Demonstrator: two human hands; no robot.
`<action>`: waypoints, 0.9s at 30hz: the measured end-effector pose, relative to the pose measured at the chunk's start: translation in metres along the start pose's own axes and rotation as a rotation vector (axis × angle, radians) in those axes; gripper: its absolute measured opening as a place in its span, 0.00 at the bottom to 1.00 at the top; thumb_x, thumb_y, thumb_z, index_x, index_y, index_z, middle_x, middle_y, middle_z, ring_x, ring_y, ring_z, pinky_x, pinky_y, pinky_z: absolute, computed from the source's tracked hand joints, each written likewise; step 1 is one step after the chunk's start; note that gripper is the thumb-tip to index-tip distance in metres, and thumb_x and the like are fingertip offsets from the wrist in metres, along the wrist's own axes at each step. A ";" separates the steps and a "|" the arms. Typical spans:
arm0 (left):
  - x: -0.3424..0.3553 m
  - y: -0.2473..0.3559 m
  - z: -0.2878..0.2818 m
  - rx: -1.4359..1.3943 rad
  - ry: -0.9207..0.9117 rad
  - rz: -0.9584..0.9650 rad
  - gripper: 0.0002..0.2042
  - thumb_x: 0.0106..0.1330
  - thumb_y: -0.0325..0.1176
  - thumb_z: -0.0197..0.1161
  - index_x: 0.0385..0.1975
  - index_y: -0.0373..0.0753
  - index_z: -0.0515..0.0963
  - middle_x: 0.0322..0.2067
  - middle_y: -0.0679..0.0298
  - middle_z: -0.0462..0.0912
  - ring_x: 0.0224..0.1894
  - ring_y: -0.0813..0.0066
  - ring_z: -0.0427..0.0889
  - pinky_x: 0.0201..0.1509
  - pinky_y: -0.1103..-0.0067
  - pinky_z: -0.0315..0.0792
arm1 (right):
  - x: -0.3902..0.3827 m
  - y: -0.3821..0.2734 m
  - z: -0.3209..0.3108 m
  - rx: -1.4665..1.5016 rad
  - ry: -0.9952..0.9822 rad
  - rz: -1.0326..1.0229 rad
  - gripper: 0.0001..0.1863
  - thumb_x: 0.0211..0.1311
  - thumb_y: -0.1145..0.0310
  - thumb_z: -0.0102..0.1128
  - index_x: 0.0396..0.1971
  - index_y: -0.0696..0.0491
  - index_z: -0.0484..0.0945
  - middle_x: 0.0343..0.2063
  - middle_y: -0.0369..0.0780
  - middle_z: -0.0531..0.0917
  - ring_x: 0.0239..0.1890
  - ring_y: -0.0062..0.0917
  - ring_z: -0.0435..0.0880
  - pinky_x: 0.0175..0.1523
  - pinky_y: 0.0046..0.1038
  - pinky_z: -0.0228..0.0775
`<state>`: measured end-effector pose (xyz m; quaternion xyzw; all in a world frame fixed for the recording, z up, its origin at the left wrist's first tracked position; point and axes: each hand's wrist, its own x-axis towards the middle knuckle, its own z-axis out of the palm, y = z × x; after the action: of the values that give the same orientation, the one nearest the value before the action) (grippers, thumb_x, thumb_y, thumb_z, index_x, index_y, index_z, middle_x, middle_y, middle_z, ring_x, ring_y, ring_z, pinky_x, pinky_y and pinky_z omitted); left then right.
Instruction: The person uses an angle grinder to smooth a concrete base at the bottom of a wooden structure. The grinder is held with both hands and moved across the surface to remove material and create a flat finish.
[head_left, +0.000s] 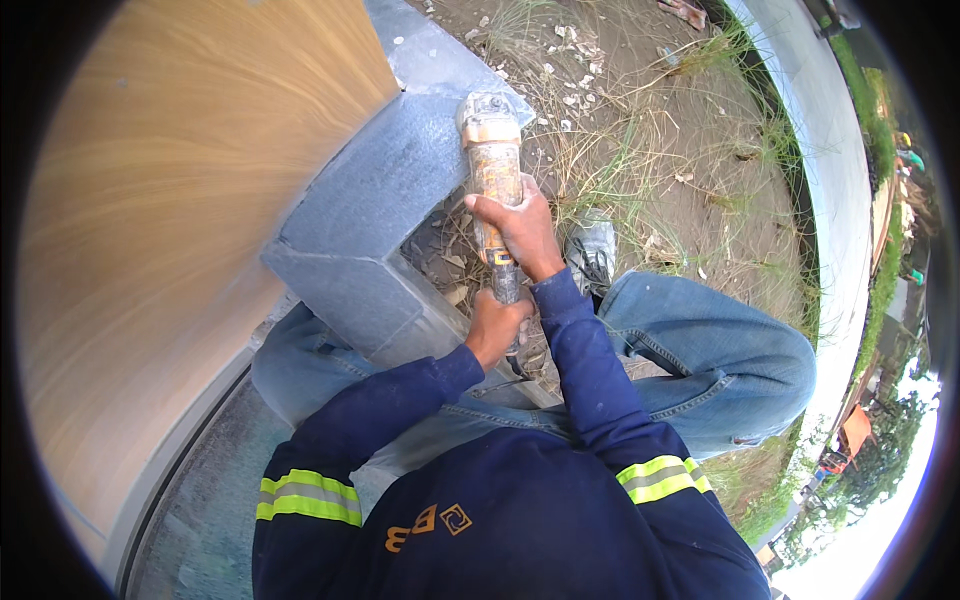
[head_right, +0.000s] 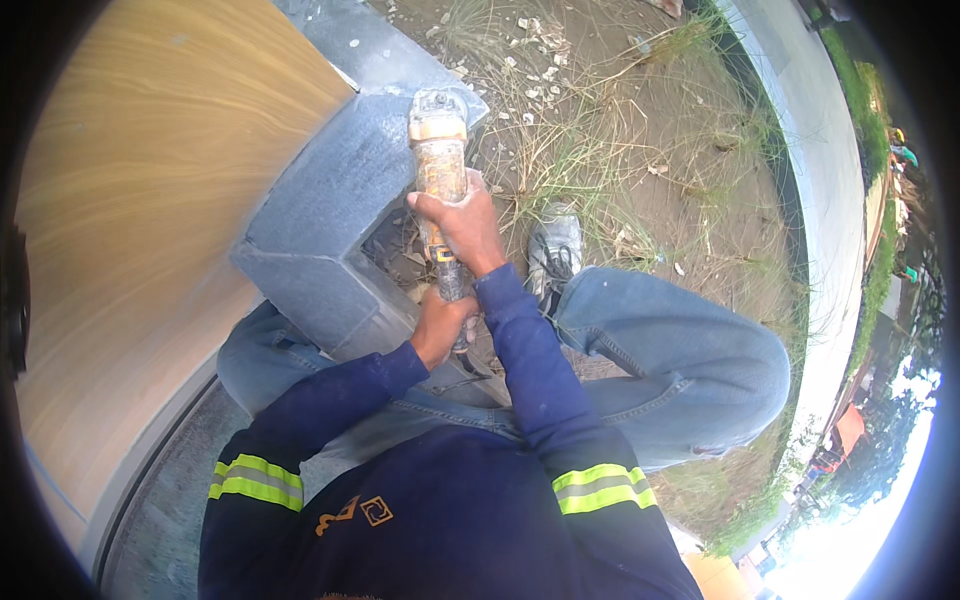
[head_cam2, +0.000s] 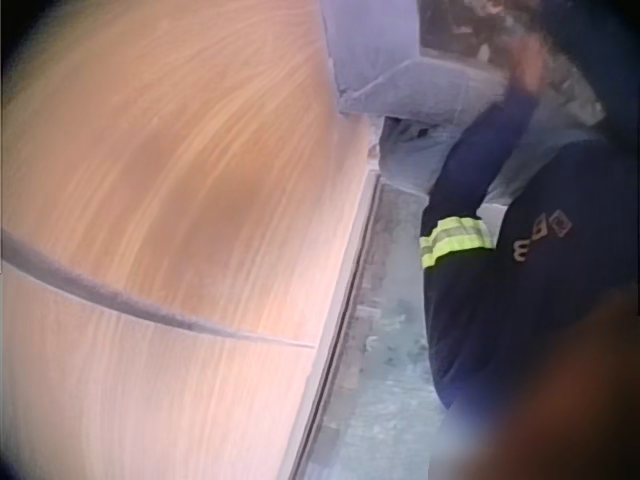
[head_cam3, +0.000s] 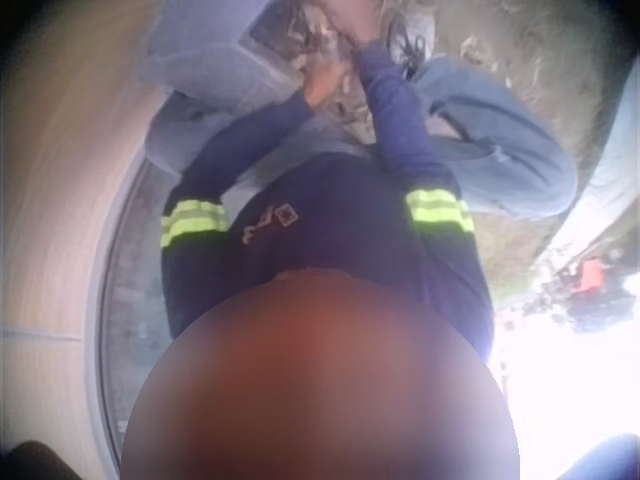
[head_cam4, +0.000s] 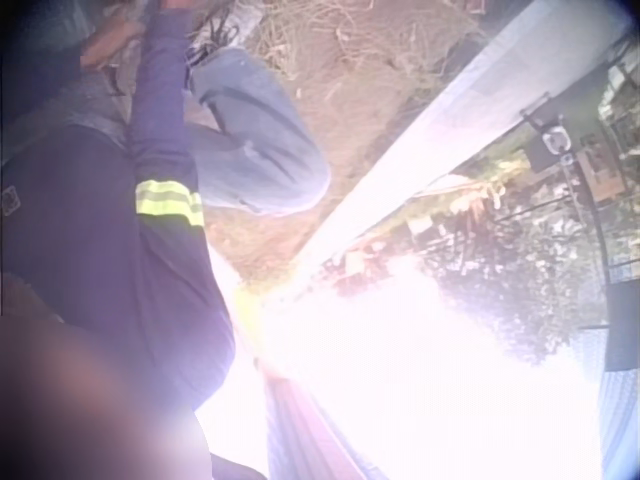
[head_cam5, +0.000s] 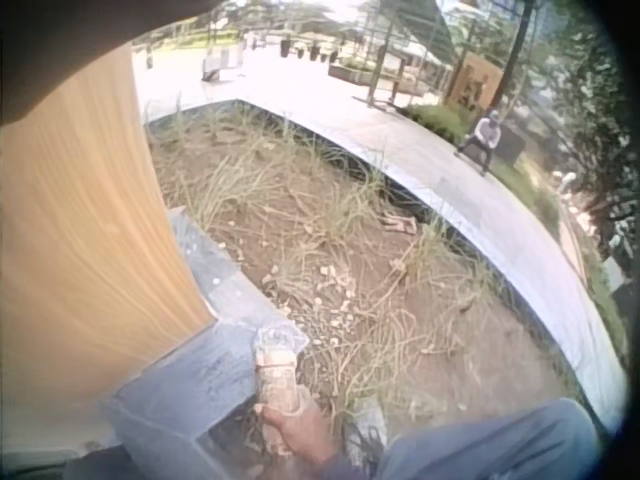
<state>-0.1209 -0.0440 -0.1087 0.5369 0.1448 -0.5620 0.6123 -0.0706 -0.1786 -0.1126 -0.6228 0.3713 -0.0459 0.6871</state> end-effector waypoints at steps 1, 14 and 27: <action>-0.007 -0.002 -0.001 -0.003 0.002 -0.009 0.03 0.59 0.24 0.63 0.25 0.35 0.77 0.18 0.64 0.76 0.16 0.75 0.74 0.21 0.75 0.68 | -0.006 0.003 0.001 -0.049 0.006 -0.018 0.32 0.52 0.58 0.80 0.51 0.61 0.76 0.39 0.43 0.87 0.37 0.23 0.86 0.42 0.28 0.79; 0.002 -0.010 0.006 0.055 -0.062 -0.011 0.03 0.59 0.24 0.64 0.26 0.35 0.77 0.17 0.65 0.75 0.15 0.75 0.74 0.19 0.75 0.67 | -0.007 -0.001 -0.019 -0.067 0.075 0.027 0.31 0.54 0.61 0.79 0.51 0.62 0.75 0.38 0.43 0.86 0.35 0.24 0.85 0.41 0.28 0.78; -0.007 -0.018 0.002 0.042 -0.048 -0.005 0.01 0.60 0.25 0.64 0.29 0.35 0.79 0.19 0.65 0.76 0.16 0.76 0.74 0.20 0.75 0.67 | -0.019 -0.004 -0.012 -0.073 0.053 0.048 0.29 0.55 0.62 0.79 0.50 0.61 0.75 0.37 0.41 0.85 0.34 0.22 0.84 0.40 0.26 0.78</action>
<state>-0.1393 -0.0379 -0.1110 0.5357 0.1197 -0.5792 0.6027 -0.0888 -0.1794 -0.0996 -0.6369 0.4057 -0.0325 0.6547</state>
